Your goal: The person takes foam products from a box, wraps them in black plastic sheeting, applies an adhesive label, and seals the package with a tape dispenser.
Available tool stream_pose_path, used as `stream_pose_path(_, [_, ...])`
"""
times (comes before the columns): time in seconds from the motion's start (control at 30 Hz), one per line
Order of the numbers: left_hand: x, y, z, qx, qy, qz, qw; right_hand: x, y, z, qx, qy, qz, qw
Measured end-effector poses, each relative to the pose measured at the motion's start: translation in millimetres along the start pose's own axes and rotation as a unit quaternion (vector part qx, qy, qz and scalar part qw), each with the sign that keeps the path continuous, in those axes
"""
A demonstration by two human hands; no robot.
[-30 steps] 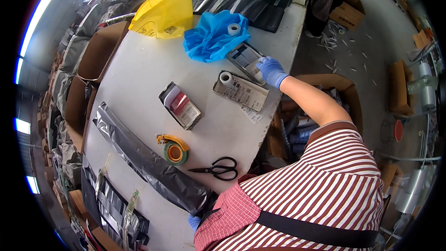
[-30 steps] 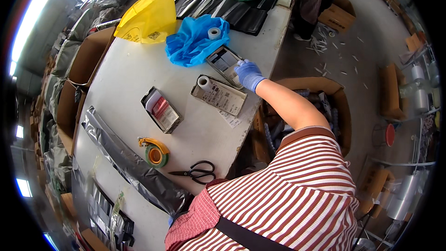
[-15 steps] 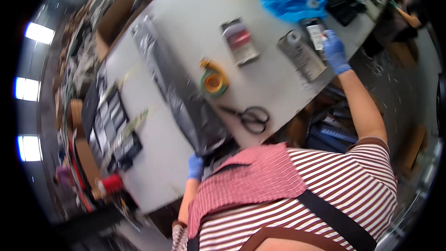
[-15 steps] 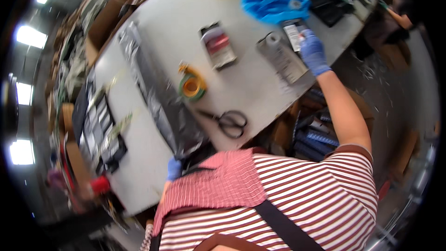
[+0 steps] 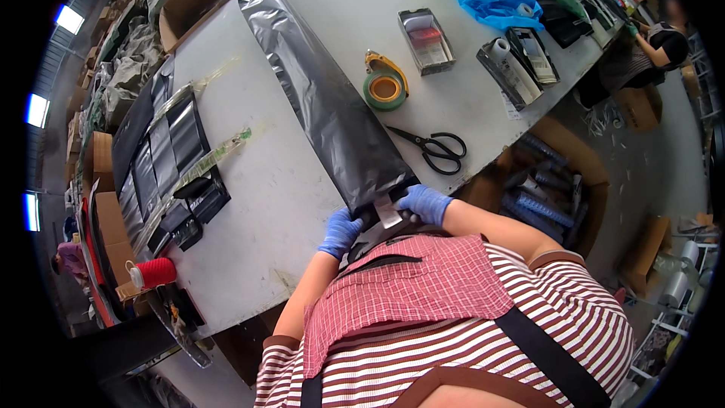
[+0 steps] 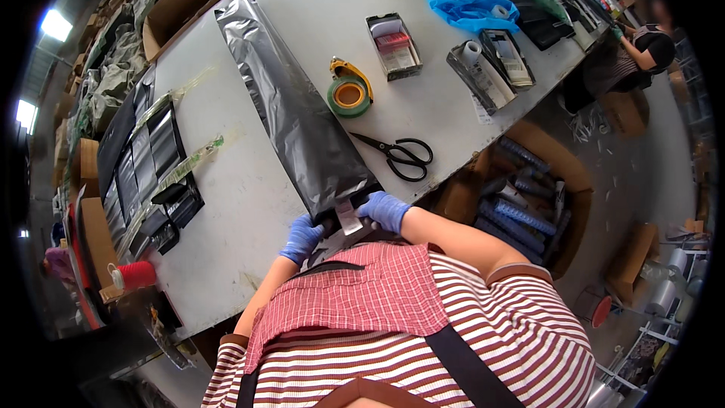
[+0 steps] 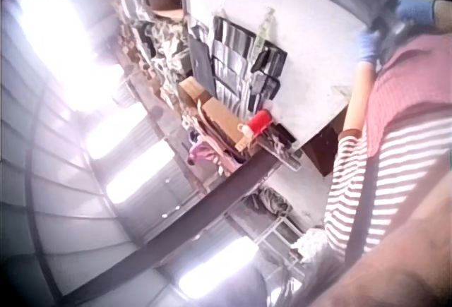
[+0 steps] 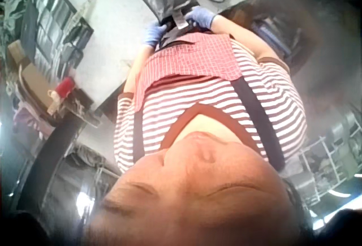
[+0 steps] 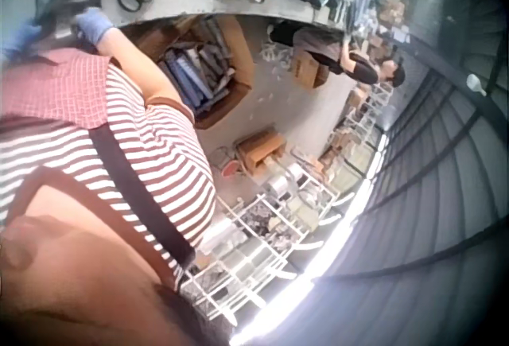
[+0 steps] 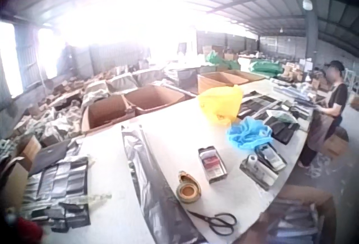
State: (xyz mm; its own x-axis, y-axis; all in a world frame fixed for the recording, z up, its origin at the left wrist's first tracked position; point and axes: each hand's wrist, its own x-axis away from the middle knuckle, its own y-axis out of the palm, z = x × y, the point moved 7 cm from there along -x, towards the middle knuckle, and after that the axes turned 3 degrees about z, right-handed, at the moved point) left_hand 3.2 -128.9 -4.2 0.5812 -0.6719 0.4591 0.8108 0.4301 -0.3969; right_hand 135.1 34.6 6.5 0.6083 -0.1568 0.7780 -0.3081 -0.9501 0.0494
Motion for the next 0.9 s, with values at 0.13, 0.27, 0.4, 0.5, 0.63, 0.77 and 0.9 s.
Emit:
stream_pose_path(0.13, [-0.7, 0.6, 1.3, 0.040, -0.012, -0.039, 0.998, -24.9, 16.6, -34.9, -0.017, -0.064, 0.124, 0.990])
stream_pose_path(0.27, [3.9, -2.3, 5.1, 0.085, -0.026, -0.117, 0.989, -42.7, 26.3, -74.4, 0.413, -0.238, 0.224, 0.850])
stream_pose_path(0.4, [2.3, -21.0, 28.3, 0.213, -0.147, -0.140, 0.956, -42.3, 34.1, -27.1, 0.568, -0.422, 0.289, 0.645])
stream_pose_path(0.5, [-10.4, -33.3, 21.4, 0.227, -0.136, -0.091, 0.960, -34.2, 45.3, -17.2, 0.270, -0.314, 0.139, 0.900])
stream_pose_path(0.63, [-8.2, -32.7, 24.6, 0.244, -0.179, -0.116, 0.946, -0.5, 55.7, -47.1, 0.249, -0.284, 0.113, 0.919])
stream_pose_path(0.77, [-2.7, -30.0, 24.1, 0.275, -0.199, -0.106, 0.935, 21.6, 67.5, -57.9, 0.291, -0.364, 0.090, 0.880])
stream_pose_path(0.9, [-2.7, -29.8, 18.7, 0.285, -0.214, -0.098, 0.929, 36.5, 80.1, -65.5, 0.396, -0.438, 0.085, 0.803])
